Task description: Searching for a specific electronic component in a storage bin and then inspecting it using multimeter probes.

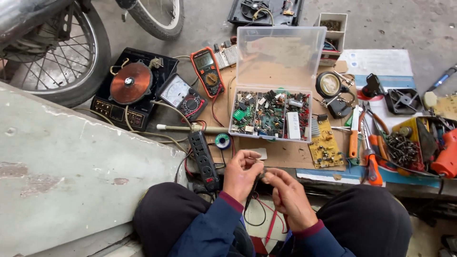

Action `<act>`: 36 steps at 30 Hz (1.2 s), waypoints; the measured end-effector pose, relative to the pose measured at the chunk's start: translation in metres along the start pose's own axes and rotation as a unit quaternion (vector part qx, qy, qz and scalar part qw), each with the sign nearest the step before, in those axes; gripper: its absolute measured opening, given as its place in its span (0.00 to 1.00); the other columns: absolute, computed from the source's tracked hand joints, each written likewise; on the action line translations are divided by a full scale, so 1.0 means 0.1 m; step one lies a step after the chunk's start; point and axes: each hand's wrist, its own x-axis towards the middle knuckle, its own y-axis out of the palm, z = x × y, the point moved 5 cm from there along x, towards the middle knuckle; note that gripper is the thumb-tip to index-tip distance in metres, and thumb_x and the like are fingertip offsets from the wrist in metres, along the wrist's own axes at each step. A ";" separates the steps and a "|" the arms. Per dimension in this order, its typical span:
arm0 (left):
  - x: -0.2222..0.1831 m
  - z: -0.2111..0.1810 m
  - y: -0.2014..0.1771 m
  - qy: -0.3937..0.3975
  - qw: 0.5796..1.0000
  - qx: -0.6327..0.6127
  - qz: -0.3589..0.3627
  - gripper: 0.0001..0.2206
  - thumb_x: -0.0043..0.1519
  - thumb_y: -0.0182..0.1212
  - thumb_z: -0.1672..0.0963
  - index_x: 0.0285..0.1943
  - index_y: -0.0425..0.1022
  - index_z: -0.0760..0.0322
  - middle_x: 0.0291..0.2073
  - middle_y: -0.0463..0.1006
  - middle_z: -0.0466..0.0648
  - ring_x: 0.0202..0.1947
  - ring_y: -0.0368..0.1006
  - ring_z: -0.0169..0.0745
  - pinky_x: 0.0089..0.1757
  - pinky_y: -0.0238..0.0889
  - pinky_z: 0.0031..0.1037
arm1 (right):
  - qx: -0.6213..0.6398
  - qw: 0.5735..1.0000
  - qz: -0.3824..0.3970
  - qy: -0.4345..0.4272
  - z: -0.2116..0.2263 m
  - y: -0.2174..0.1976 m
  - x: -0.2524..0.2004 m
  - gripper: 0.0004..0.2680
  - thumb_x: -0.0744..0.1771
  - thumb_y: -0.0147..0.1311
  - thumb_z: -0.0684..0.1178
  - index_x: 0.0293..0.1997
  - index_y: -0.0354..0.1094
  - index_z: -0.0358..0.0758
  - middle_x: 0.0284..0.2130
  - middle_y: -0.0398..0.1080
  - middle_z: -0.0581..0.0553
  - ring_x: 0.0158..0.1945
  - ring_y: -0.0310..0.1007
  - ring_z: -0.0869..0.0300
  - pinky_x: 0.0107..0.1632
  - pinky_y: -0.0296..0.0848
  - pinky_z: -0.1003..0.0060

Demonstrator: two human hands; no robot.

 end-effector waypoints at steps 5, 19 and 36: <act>-0.05 -0.16 0.10 -0.094 0.983 -0.157 0.021 0.13 0.61 0.68 0.65 0.54 0.82 0.71 0.38 0.84 0.52 0.34 0.79 0.38 0.38 0.73 0.24 | -0.050 0.991 0.115 0.054 -0.23 0.02 0.00 0.11 0.70 0.59 0.42 0.59 0.75 0.30 0.29 0.80 0.37 0.13 0.44 0.68 0.16 0.41 0.71; 1.13 -1.60 0.03 0.048 0.979 0.094 0.175 0.09 0.62 0.68 0.64 0.49 0.87 0.76 0.28 0.82 0.48 0.26 0.72 0.31 0.32 0.70 0.21 | -0.023 0.993 0.110 0.021 -0.28 -0.06 -0.05 0.10 0.71 0.55 0.40 0.54 0.81 0.23 0.24 0.75 0.37 0.16 0.50 0.64 0.21 0.44 0.68; 2.49 -0.34 0.37 0.302 0.832 0.445 0.132 0.07 0.62 0.67 0.59 0.41 0.91 0.56 0.34 0.78 0.49 0.35 0.77 0.52 0.41 0.72 0.42 | -0.188 0.976 0.006 0.106 -0.78 -0.36 0.70 0.10 0.71 0.58 0.45 0.52 0.85 0.32 0.21 0.79 0.39 0.29 0.74 0.57 0.39 0.66 0.65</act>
